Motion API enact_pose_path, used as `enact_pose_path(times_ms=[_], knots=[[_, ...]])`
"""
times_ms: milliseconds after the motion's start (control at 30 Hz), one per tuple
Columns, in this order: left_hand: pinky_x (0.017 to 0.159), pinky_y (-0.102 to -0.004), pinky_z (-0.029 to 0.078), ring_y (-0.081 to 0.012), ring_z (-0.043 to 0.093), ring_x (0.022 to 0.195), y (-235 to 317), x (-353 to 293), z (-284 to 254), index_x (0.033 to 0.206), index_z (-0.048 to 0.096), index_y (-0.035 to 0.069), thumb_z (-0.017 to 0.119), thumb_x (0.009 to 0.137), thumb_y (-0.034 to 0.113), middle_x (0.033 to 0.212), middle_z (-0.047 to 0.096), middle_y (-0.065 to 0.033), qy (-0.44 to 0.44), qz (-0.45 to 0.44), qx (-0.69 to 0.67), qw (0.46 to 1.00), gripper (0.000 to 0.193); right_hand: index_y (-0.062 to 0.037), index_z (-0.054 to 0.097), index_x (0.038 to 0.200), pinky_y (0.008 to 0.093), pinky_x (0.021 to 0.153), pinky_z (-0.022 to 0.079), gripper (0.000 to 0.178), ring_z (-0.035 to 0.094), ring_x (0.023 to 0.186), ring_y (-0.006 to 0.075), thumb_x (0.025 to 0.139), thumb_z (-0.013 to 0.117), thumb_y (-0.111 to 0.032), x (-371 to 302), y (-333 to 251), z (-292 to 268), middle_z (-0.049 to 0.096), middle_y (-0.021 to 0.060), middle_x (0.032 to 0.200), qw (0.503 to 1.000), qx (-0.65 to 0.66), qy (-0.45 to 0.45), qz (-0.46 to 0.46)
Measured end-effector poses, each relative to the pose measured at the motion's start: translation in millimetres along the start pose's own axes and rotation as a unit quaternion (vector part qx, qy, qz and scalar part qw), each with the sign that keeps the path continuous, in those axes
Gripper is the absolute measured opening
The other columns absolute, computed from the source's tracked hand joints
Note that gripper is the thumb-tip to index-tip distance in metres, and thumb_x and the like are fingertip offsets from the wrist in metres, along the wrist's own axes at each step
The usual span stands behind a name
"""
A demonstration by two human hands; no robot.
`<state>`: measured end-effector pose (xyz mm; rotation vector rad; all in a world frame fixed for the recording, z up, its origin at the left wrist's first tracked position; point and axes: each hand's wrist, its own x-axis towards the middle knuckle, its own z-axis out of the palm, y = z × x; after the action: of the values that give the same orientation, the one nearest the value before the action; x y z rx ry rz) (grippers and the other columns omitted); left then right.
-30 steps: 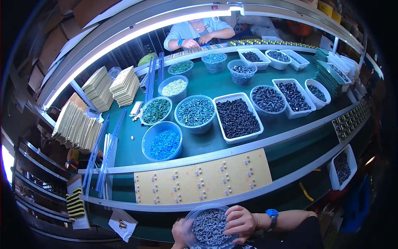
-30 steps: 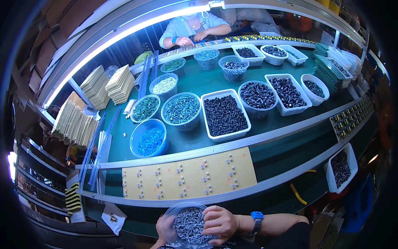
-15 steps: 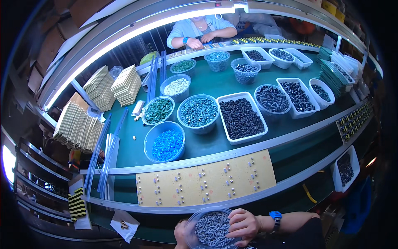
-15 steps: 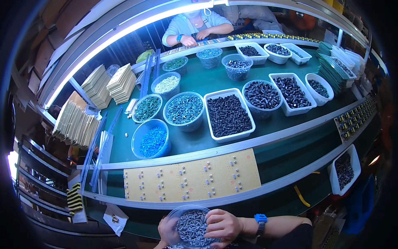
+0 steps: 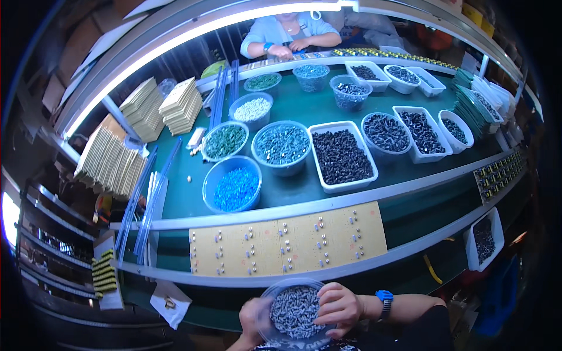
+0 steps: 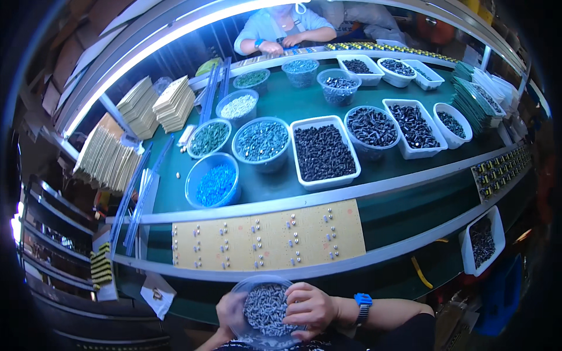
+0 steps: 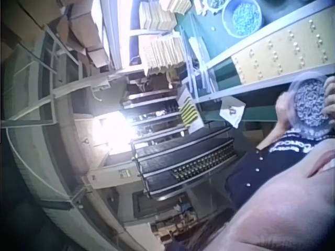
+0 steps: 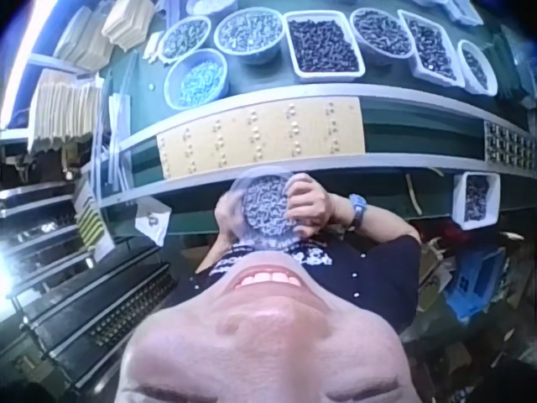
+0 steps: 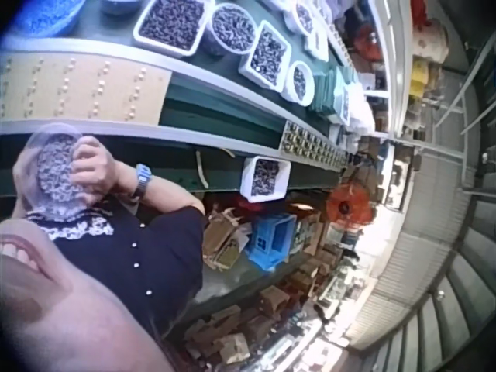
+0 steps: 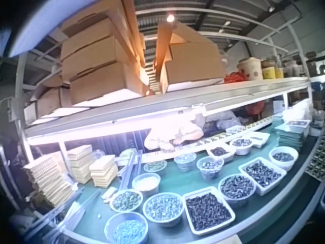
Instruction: The person picks small electronic components from sorting bins and places them into a template fixture. The components are placed using a clear tube pickup tool for precision.
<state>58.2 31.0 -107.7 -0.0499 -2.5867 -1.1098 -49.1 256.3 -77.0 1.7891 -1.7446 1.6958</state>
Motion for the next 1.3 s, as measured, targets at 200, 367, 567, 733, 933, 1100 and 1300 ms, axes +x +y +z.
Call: enact_pose_path(times_ms=[200, 367, 567, 733, 933, 1100, 1300], knots=[[0.069, -0.0292, 0.051, -0.0227, 0.062, 0.075, 12, 5, -45, 0.137, 0.033, 0.0, 0.047, 0.092, 0.027, 0.099, 0.062, -0.0212, -0.215, -0.249, -0.344, 0.88, 0.055, -0.0049, 0.067, 0.083, 0.0395, 0.088, 0.04, 0.029, 0.051, 0.072, 0.0209, 0.078, 0.06, -0.032, -1, 7, -5, 0.06, 0.0033, 0.076, 0.999, 0.048, -0.021, -0.003], [0.062, -0.0293, 0.056, -0.0273, 0.065, 0.078, 34, 15, -66, 0.145, 0.001, 0.006, 0.048, 0.087, 0.008, 0.1, 0.06, -0.0274, -0.372, -0.369, -0.393, 0.756, 0.075, -0.006, 0.069, 0.087, 0.0405, 0.088, 0.038, 0.039, 0.051, 0.076, 0.0199, 0.08, 0.054, -0.041, 6, 6, -1, 0.061, 0.0032, 0.078, 0.995, 0.071, -0.063, 0.009], [0.062, -0.0261, 0.058, -0.0311, 0.067, 0.087, 36, 0, -110, 0.144, 0.011, 0.002, 0.049, 0.074, -0.001, 0.122, 0.051, -0.0286, -0.347, -0.394, -0.503, 0.687, 0.08, -0.0059, 0.068, 0.091, 0.0422, 0.091, 0.04, 0.043, 0.053, 0.082, 0.0206, 0.082, 0.053, -0.045, 12, -4, 5, 0.064, 0.0047, 0.084, 0.999, 0.004, -0.006, -0.039], [0.07, -0.0308, 0.058, -0.0354, 0.064, 0.094, 59, 38, -184, 0.141, 0.018, -0.004, 0.043, 0.068, -0.003, 0.125, 0.047, -0.0303, -0.221, -0.367, -0.523, 0.737, 0.077, -0.0055, 0.067, 0.094, 0.0421, 0.09, 0.043, 0.041, 0.055, 0.084, 0.0216, 0.082, 0.054, -0.043, 9, -4, 12, 0.066, 0.0058, 0.088, 0.983, -0.059, 0.158, -0.075], [0.081, -0.0344, 0.057, -0.0374, 0.06, 0.102, 30, 141, -202, 0.137, 0.003, -0.003, 0.028, 0.088, -0.001, 0.119, 0.041, -0.0401, -0.055, -0.291, -0.631, 0.717, 0.055, -0.0052, 0.066, 0.094, 0.0371, 0.08, 0.048, 0.033, 0.056, 0.075, 0.0202, 0.08, 0.058, -0.034, 13, 0, 0, 0.066, 0.0054, 0.084, 0.984, -0.087, 0.142, -0.061], [0.082, -0.0354, 0.056, -0.0405, 0.057, 0.102, -32, 244, -159, 0.133, 0.0, -0.006, 0.028, 0.09, -0.002, 0.133, 0.013, -0.0427, 0.151, -0.403, -0.629, 0.648, 0.051, -0.0053, 0.067, 0.09, 0.0308, 0.066, 0.049, 0.026, 0.054, 0.061, 0.0172, 0.078, 0.061, -0.027, 12, 8, -8, 0.064, 0.0035, 0.074, 0.989, -0.137, 0.016, -0.046], [0.082, -0.0364, 0.056, -0.0424, 0.056, 0.103, -146, 284, -147, 0.133, 0.005, -0.006, 0.029, 0.09, -0.003, 0.134, 0.016, -0.0412, 0.173, -0.487, -0.635, 0.574, 0.049, -0.0053, 0.067, 0.086, 0.0256, 0.053, 0.045, 0.019, 0.05, 0.05, 0.014, 0.077, 0.062, -0.022, 13, 7, -11, 0.06, 0.0013, 0.064, 0.988, -0.148, 0.02, -0.024]])
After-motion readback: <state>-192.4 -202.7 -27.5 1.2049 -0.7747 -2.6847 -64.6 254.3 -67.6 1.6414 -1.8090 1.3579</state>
